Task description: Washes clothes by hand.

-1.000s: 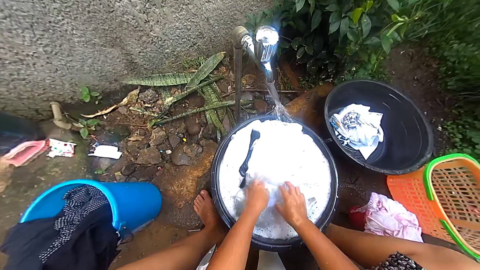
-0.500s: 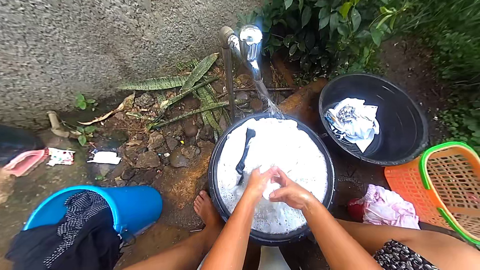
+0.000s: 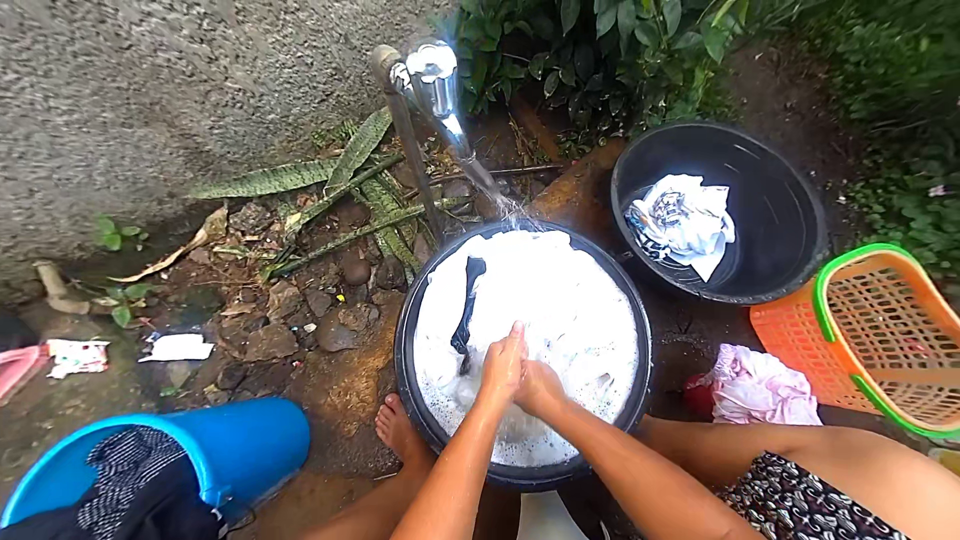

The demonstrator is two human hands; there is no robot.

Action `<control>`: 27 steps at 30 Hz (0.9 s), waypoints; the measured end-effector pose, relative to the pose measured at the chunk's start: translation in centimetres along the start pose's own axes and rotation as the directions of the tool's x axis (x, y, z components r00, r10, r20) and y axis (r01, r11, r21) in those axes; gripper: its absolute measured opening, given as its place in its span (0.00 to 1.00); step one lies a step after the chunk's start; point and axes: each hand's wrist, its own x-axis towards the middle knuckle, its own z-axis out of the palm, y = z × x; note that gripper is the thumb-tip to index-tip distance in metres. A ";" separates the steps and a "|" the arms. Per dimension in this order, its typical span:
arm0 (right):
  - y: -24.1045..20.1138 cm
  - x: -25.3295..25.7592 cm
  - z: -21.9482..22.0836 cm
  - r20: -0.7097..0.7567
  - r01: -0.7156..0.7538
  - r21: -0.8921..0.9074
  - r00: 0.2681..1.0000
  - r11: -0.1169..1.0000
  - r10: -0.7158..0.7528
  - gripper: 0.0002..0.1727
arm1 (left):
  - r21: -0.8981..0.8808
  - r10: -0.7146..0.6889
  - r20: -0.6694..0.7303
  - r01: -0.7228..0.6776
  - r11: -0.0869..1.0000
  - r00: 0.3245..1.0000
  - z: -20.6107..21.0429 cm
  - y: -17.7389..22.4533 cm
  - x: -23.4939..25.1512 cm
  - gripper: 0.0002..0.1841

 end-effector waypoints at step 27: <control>7.1 -0.8 6.0 0.127 0.109 -0.049 0.987 0.993 -0.102 0.38 | 0.817 -0.205 0.035 0.090 0.569 0.978 -8.4 4.7 -4.5 0.21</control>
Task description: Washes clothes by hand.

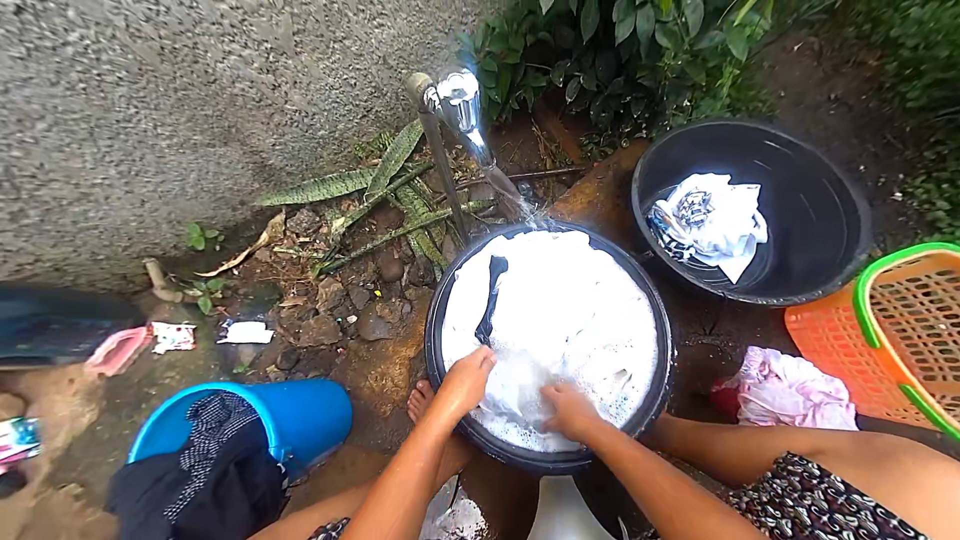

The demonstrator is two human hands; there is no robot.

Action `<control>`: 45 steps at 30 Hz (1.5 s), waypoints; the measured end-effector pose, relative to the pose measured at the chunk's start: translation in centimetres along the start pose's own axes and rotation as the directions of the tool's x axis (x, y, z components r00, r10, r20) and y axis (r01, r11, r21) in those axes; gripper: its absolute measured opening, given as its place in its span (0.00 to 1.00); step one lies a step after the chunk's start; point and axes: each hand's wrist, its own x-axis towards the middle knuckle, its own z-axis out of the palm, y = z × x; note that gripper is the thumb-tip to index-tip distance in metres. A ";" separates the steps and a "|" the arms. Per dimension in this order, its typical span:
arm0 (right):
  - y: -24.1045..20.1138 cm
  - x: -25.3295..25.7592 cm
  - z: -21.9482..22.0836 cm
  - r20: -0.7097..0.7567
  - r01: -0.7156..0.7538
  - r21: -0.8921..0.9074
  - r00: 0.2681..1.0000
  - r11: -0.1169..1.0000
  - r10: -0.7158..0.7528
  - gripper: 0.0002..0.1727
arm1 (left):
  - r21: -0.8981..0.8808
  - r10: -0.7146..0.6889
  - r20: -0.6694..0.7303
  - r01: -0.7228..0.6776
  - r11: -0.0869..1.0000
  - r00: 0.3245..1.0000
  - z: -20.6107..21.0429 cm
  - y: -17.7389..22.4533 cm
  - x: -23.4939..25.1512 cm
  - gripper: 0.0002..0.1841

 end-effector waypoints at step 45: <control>-4.6 -5.5 -10.2 -0.196 -0.041 -0.146 0.980 0.988 0.012 0.29 | 0.063 -0.023 -0.055 0.027 0.998 0.998 2.6 -1.0 0.8 0.36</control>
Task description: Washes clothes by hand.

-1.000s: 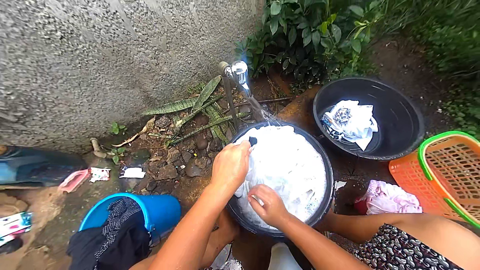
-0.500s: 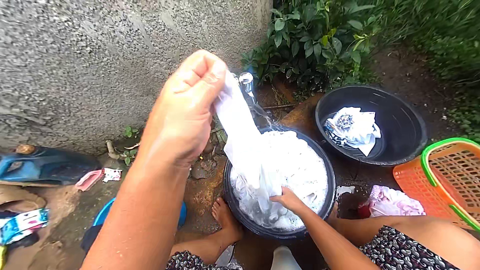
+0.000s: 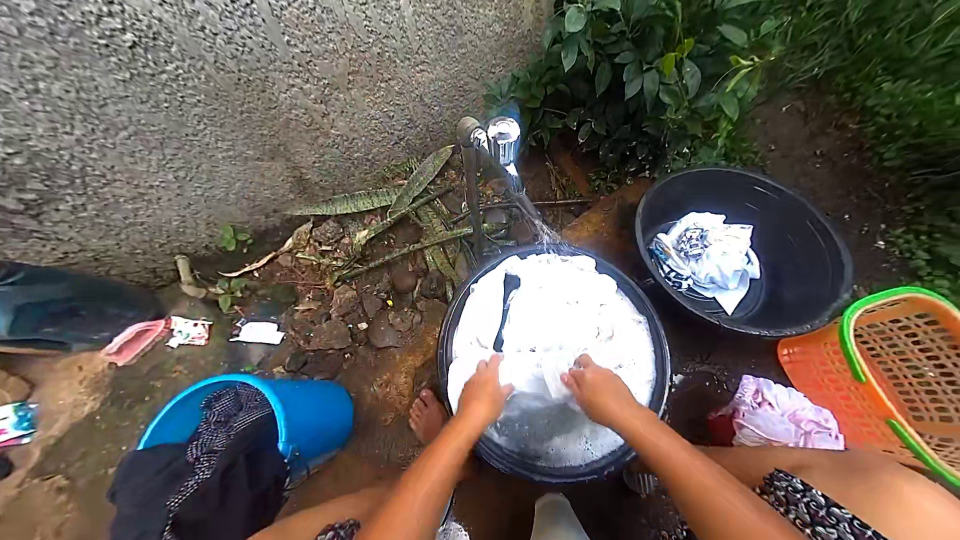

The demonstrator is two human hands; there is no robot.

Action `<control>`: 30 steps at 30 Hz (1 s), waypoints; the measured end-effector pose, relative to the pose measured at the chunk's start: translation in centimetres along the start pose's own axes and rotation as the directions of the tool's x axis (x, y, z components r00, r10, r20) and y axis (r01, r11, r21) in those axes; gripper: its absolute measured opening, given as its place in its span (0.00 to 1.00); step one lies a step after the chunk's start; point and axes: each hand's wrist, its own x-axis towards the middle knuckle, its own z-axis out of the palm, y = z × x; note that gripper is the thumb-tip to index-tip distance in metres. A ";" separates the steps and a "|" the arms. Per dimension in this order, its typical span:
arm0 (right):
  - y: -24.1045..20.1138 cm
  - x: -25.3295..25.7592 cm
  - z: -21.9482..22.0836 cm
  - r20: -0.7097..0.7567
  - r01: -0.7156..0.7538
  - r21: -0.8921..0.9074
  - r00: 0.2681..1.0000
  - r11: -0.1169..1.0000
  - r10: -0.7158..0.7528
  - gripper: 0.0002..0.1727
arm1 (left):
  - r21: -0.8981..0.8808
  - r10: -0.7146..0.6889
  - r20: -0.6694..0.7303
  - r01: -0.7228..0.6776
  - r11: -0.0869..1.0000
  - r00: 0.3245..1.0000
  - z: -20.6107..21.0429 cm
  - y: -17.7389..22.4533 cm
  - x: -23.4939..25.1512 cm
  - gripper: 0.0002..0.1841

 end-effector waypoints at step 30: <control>2.9 -1.9 -5.9 -0.426 0.507 0.786 0.859 -0.352 0.285 0.28 | -0.270 -0.062 0.102 0.087 0.959 0.993 6.9 -1.4 5.0 0.26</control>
